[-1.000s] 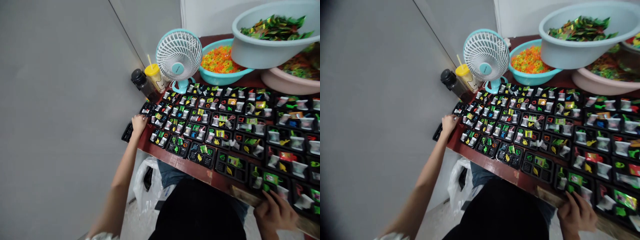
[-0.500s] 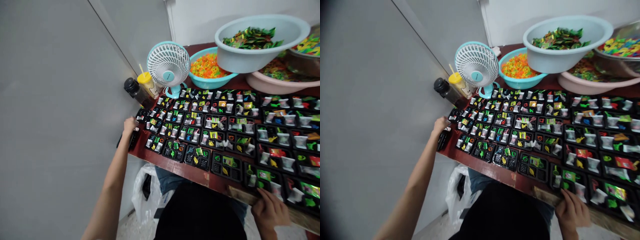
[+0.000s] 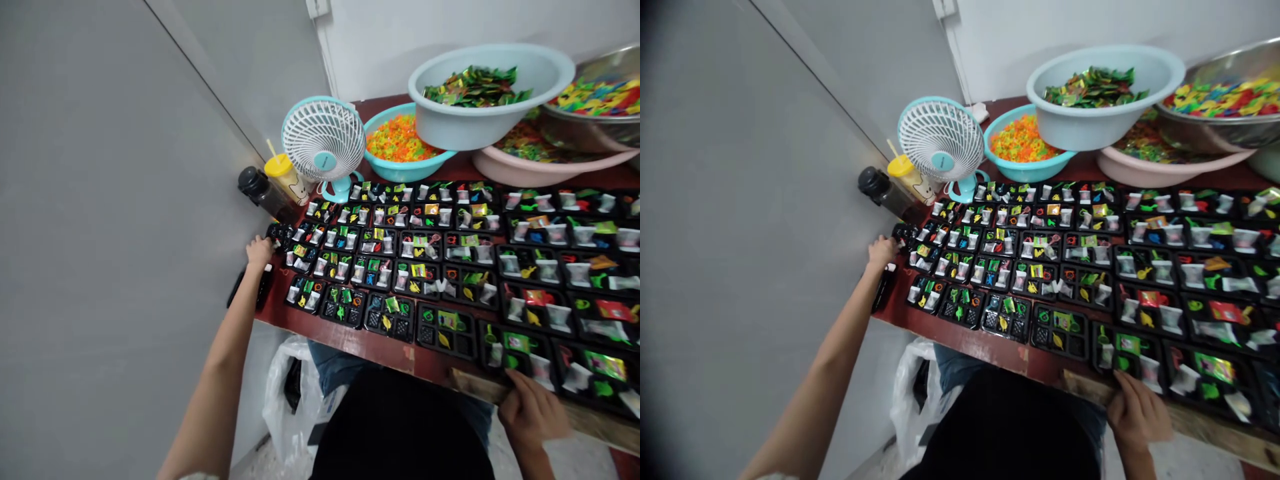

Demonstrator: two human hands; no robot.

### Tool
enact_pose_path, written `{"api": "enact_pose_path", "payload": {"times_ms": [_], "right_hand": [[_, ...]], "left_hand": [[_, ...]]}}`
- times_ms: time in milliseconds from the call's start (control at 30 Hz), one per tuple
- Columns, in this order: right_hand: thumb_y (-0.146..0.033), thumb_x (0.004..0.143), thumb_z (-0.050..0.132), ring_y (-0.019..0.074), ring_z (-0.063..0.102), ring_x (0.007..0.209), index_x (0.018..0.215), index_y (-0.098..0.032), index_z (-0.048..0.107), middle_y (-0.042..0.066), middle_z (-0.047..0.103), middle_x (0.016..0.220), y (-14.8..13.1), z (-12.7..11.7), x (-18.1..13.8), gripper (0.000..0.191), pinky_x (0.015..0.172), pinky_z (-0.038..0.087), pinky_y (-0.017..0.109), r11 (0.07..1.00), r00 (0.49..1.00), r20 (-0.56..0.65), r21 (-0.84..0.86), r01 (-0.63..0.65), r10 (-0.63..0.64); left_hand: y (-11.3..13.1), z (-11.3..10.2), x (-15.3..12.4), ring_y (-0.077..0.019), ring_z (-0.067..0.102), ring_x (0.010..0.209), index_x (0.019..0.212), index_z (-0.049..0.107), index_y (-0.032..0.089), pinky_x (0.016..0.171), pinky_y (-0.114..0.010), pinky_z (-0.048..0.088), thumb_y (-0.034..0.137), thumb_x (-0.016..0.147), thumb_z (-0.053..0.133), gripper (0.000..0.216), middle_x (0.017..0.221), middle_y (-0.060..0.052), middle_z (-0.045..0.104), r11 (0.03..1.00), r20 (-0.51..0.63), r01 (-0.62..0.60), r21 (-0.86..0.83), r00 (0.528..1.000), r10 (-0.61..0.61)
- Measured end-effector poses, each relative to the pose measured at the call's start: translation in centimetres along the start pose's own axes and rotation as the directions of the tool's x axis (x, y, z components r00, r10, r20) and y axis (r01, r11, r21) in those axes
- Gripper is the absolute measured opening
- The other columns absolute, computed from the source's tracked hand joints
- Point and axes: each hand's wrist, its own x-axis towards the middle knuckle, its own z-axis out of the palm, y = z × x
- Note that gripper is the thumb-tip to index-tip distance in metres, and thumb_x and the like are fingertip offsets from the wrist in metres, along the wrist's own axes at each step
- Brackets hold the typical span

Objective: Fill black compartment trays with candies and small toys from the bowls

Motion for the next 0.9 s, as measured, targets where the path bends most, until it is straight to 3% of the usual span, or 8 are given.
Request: {"api": "enact_pose_path", "payload": {"times_ms": [133,233,400,500,700,900], "right_hand": [[-0.005,0.066,0.051,0.0164,0.061,0.076,0.100,-0.015,0.061,0.006,0.067,0.092,0.0,0.0,-0.1,0.038,0.075,0.046,0.027,1.000,1.000,-0.005,0.004,-0.020,0.020],[-0.006,0.067,0.050,0.0166,0.061,0.079,0.101,-0.015,0.061,0.006,0.066,0.094,0.1,0.1,-0.4,0.037,0.076,0.045,0.027,0.999,0.999,0.015,0.006,-0.032,0.032],[-0.006,0.067,0.050,0.0161,0.062,0.078,0.101,-0.015,0.062,0.006,0.067,0.093,0.5,0.3,-1.0,0.037,0.076,0.046,0.027,0.999,0.999,0.027,0.023,-0.038,0.038],[-0.006,0.067,0.050,0.0167,0.063,0.077,0.099,-0.016,0.063,0.006,0.067,0.092,0.4,0.2,-1.0,0.036,0.075,0.047,0.028,0.998,0.998,0.032,0.017,-0.063,0.062],[-0.005,0.065,0.049,0.0165,0.062,0.076,0.098,-0.015,0.062,0.006,0.067,0.090,-0.1,-0.2,-0.1,0.036,0.074,0.046,0.027,0.999,0.998,0.029,0.004,-0.049,0.049],[-0.006,0.066,0.049,0.0175,0.062,0.078,0.101,-0.016,0.061,0.006,0.066,0.094,-0.2,-0.3,-0.1,0.038,0.075,0.046,0.028,0.999,0.997,0.055,0.012,-0.052,0.051]], "left_hand": [[-0.5,-2.2,-3.5,-0.0313,0.053,0.099,0.112,0.053,0.015,0.080,-0.040,0.039,0.034,0.084,0.045,0.035,0.111,-0.018,0.051,0.997,-0.173,0.060,-0.058,0.982,-0.069],[0.6,-3.3,-8.4,-0.0262,0.056,0.091,0.107,0.055,0.018,0.076,-0.034,0.040,0.042,0.084,0.046,0.035,0.105,-0.012,0.053,0.974,-0.275,-0.022,-0.224,0.960,-0.042],[6.0,-2.5,-17.9,-0.0242,0.055,0.097,0.096,0.058,0.021,0.077,-0.034,0.039,0.041,0.081,0.052,0.025,0.103,-0.007,0.056,0.902,-0.209,-0.205,-0.380,0.969,0.132],[8.9,-0.8,-21.9,-0.0247,0.054,0.100,0.094,0.059,0.021,0.080,-0.036,0.038,0.040,0.081,0.053,0.023,0.106,-0.008,0.055,0.876,-0.209,-0.184,-0.447,0.973,0.098],[11.1,1.6,-23.9,-0.0269,0.053,0.100,0.093,0.060,0.021,0.082,-0.041,0.036,0.039,0.080,0.055,0.022,0.106,-0.010,0.056,0.867,-0.195,-0.103,-0.488,0.981,0.006],[11.0,0.8,-23.4,-0.0290,0.052,0.102,0.098,0.057,0.021,0.086,-0.046,0.036,0.040,0.081,0.054,0.026,0.107,-0.010,0.055,0.847,-0.171,-0.138,-0.513,0.984,0.057]]}}
